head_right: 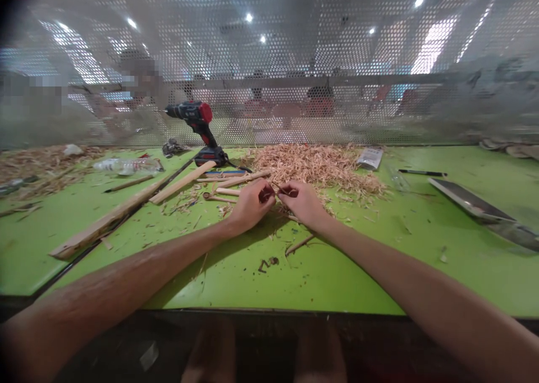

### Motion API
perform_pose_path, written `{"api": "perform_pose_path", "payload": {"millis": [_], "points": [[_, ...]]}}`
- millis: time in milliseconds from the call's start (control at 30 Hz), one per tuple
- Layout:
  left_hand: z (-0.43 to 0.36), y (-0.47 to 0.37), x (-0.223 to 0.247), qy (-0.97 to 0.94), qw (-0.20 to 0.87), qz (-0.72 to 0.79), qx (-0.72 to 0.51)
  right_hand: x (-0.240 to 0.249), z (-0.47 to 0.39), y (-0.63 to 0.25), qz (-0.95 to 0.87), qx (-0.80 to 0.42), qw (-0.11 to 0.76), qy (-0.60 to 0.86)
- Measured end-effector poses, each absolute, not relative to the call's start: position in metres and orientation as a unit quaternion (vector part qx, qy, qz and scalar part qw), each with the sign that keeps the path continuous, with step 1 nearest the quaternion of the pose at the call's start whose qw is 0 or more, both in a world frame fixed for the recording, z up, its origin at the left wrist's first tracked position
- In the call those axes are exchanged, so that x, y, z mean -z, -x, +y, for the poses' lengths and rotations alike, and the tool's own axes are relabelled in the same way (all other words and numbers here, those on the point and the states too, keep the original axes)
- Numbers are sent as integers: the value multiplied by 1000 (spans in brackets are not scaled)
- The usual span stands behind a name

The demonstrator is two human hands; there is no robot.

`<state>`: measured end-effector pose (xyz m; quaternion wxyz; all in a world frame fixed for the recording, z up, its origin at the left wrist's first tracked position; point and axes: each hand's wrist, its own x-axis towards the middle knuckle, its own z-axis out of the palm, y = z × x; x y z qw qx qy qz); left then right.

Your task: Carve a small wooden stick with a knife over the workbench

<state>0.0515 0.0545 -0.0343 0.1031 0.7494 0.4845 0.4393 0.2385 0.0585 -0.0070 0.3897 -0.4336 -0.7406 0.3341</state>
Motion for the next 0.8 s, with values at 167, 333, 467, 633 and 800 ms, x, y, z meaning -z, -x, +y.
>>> {"api": "perform_pose_path", "payload": {"millis": [167,333,467,633,800], "points": [[54,-52,34,-748,109,486,-438,8,56,-239,-737,-346,377,442],[55,-51,35,-751,103,482,-440,6,57,-238,-739,-338,389,434],[55,-50,36,-752,105,480,-440,6,57,-237,-732,-356,392,430],[56,-51,38,-748,98,489,-438,9,57,-238,-737,-358,382,429],[56,-51,38,-749,93,492,-434,9,57,-238,-737,-351,381,433]]}}
